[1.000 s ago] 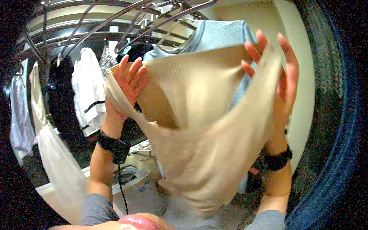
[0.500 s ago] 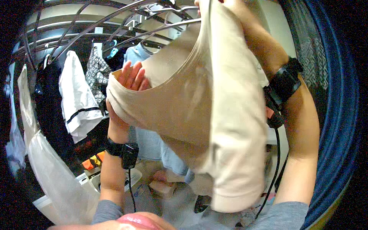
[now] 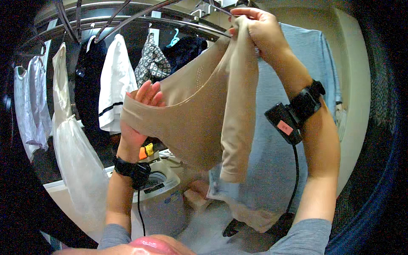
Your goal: The person takes wet laundry including a grey t-shirt, a tank top, and white shirts from washing machines by hand, puts them on hangers, and hangs the hangers onto a drying rack.
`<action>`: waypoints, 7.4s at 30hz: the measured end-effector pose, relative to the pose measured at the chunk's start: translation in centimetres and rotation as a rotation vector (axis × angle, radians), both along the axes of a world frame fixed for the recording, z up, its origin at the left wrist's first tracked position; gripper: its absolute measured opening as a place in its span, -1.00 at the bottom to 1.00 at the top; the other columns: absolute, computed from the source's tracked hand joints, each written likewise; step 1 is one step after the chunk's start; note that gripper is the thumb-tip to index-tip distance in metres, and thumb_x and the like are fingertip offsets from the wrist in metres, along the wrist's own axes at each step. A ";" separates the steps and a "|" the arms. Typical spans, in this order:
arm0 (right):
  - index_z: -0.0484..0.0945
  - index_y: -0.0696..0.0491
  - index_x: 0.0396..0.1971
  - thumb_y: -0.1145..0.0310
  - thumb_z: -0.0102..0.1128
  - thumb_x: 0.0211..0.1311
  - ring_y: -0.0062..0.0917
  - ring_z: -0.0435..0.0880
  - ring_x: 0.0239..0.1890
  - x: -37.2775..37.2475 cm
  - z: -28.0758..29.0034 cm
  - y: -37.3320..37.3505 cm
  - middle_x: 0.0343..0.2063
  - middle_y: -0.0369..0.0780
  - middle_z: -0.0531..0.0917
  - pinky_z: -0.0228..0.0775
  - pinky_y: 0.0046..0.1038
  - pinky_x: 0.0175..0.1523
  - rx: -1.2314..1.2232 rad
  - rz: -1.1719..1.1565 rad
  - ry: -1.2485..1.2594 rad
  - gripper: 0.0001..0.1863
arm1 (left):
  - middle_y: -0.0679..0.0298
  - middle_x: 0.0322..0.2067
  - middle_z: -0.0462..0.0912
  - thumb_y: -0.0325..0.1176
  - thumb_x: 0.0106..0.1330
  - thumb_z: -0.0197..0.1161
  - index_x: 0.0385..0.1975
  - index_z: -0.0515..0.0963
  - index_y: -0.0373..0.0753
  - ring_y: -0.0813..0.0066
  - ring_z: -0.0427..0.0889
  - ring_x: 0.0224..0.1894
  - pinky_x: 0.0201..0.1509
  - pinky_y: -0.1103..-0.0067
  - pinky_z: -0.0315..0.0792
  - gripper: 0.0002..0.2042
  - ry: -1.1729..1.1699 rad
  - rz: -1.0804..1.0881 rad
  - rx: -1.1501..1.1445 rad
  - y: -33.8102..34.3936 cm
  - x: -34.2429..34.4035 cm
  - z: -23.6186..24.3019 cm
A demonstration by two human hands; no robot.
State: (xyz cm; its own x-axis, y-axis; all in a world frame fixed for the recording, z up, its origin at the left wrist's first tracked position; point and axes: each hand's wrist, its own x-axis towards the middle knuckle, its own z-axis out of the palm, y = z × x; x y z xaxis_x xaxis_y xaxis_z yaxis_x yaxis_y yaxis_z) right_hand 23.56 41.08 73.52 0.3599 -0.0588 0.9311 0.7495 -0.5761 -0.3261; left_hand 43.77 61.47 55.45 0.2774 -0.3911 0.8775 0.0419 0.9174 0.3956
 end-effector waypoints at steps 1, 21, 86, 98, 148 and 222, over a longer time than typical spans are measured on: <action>0.48 0.19 -0.11 0.57 0.00 0.15 -0.57 0.63 -0.41 0.2 -0.2 -0.3 -0.26 -0.13 0.59 0.53 -0.57 -0.28 -0.023 0.001 -0.066 -0.72 | 0.11 0.20 0.23 0.02 0.39 -0.25 0.22 0.16 -0.24 0.28 0.30 0.17 0.25 0.34 0.19 -0.46 -0.007 0.013 -0.018 0.4 0.1 -0.1; 0.42 0.26 -0.06 0.64 -0.11 0.21 -0.53 0.61 -0.34 -8.9 -31.2 -7.6 -0.06 -0.10 0.53 0.46 -0.56 -0.18 0.107 -0.281 0.293 -0.71 | 0.04 0.19 0.24 0.07 0.33 -0.14 0.21 0.13 -0.33 0.26 0.36 0.15 0.22 0.37 0.26 -0.37 0.152 -0.044 0.275 -3.0 5.5 -10.5; 0.58 0.10 -0.21 0.48 0.07 0.18 -0.55 0.61 -0.30 -7.0 -1.0 -9.2 -0.34 -0.19 0.65 0.42 -0.57 -0.19 -0.564 -1.012 -0.428 -0.80 | 0.24 -0.27 0.56 -0.57 0.09 0.19 -0.06 0.41 -0.31 0.60 0.52 -0.28 -0.17 0.65 0.44 -0.64 0.129 1.129 0.582 5.2 -7.7 -21.5; 0.37 0.11 0.10 0.20 0.01 0.23 -0.24 0.18 0.24 -3.7 -23.9 -3.3 0.21 -0.04 0.22 -0.02 -0.27 0.29 -0.862 -0.937 -0.138 -0.52 | 0.27 -0.21 0.54 -0.53 0.14 0.18 -0.09 0.46 -0.30 0.64 0.52 -0.29 -0.14 0.68 0.41 -0.70 0.157 1.128 0.719 6.6 -7.3 -23.5; 0.36 -0.08 0.09 -0.01 0.07 0.08 -0.21 0.35 0.09 70.9 -99.3 16.2 0.06 -0.09 0.36 -0.02 0.17 0.16 -1.705 0.043 1.222 -0.43 | 0.27 -0.61 0.56 -0.47 -0.07 0.40 -0.60 0.52 -0.21 0.44 0.56 -0.58 -0.54 0.60 0.42 -0.86 1.103 1.400 1.697 14.2 15.5 -44.2; 0.53 0.21 -0.26 0.29 -0.05 0.30 -0.62 0.49 -0.34 -14.4 -30.3 -6.8 -0.38 -0.21 0.60 0.33 -0.57 -0.22 0.149 -0.388 0.476 -0.71 | 0.33 -0.44 0.52 -0.34 0.09 0.30 -0.24 0.52 -0.29 0.57 0.46 -0.43 -0.38 0.57 0.40 -0.74 -0.870 1.197 1.368 13.2 -13.4 -11.3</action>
